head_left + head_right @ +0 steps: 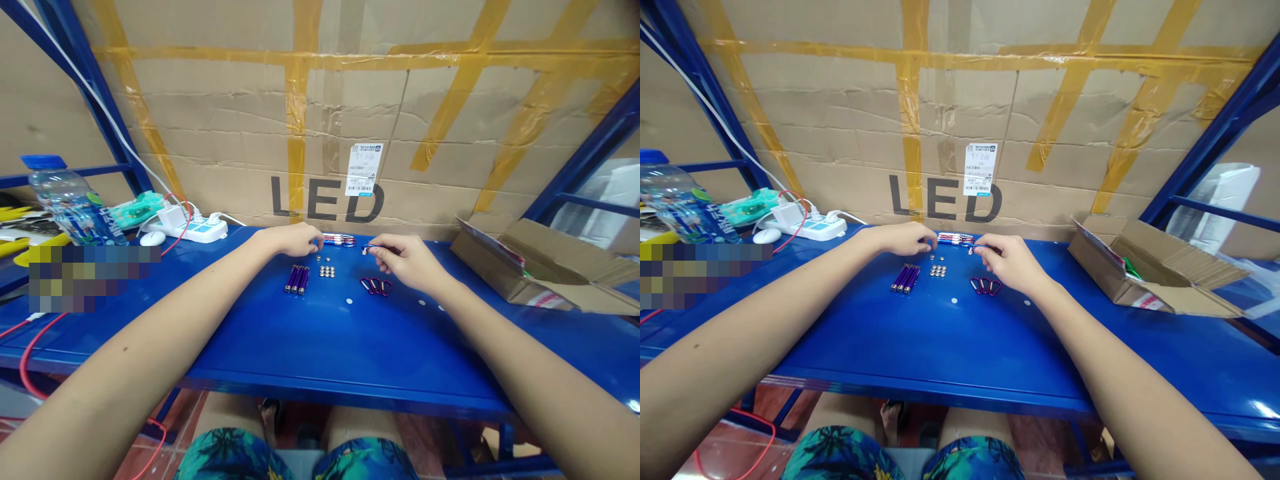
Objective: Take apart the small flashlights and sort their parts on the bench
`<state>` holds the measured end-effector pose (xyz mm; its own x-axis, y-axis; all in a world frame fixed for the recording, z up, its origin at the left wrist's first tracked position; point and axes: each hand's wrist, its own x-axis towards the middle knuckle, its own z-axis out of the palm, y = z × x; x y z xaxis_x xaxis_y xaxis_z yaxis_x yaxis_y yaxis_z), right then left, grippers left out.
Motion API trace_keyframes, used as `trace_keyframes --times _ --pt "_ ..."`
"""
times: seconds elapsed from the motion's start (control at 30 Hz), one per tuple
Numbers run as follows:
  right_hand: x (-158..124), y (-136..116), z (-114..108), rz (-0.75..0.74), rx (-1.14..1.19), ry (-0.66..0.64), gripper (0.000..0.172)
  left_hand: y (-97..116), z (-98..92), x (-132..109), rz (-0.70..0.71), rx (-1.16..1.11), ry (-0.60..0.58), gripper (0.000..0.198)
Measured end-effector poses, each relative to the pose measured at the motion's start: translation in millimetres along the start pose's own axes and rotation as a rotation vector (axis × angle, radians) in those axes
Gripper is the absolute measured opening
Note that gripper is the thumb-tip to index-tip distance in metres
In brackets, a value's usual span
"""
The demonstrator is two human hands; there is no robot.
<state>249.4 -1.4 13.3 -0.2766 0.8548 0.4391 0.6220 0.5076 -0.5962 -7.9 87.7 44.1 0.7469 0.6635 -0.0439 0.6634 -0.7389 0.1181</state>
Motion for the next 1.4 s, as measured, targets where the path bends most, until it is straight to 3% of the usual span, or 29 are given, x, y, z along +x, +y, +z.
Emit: trace_keyframes --times 0.4,0.73,0.93,1.13,1.3,1.4 --pt "0 -4 1 0.021 0.008 -0.033 0.026 -2 12.9 9 -0.058 -0.056 0.037 0.019" --pt "2 0 1 0.002 -0.012 -0.032 0.025 -1 12.8 10 -0.046 -0.104 0.085 0.021" --pt "10 -5 19 -0.024 0.038 -0.129 0.022 -5 18.1 14 -0.043 -0.099 0.091 0.023" --pt "25 -14 40 -0.054 -0.222 -0.235 0.02 -10 20.3 16 0.015 -0.13 0.123 0.02" --pt "26 -13 44 -0.062 -0.276 -0.305 0.017 -10 22.2 17 0.044 -0.16 0.134 0.015" --pt "25 -12 44 -0.061 -0.251 -0.274 0.019 -9 23.1 17 0.051 -0.162 0.139 0.016"
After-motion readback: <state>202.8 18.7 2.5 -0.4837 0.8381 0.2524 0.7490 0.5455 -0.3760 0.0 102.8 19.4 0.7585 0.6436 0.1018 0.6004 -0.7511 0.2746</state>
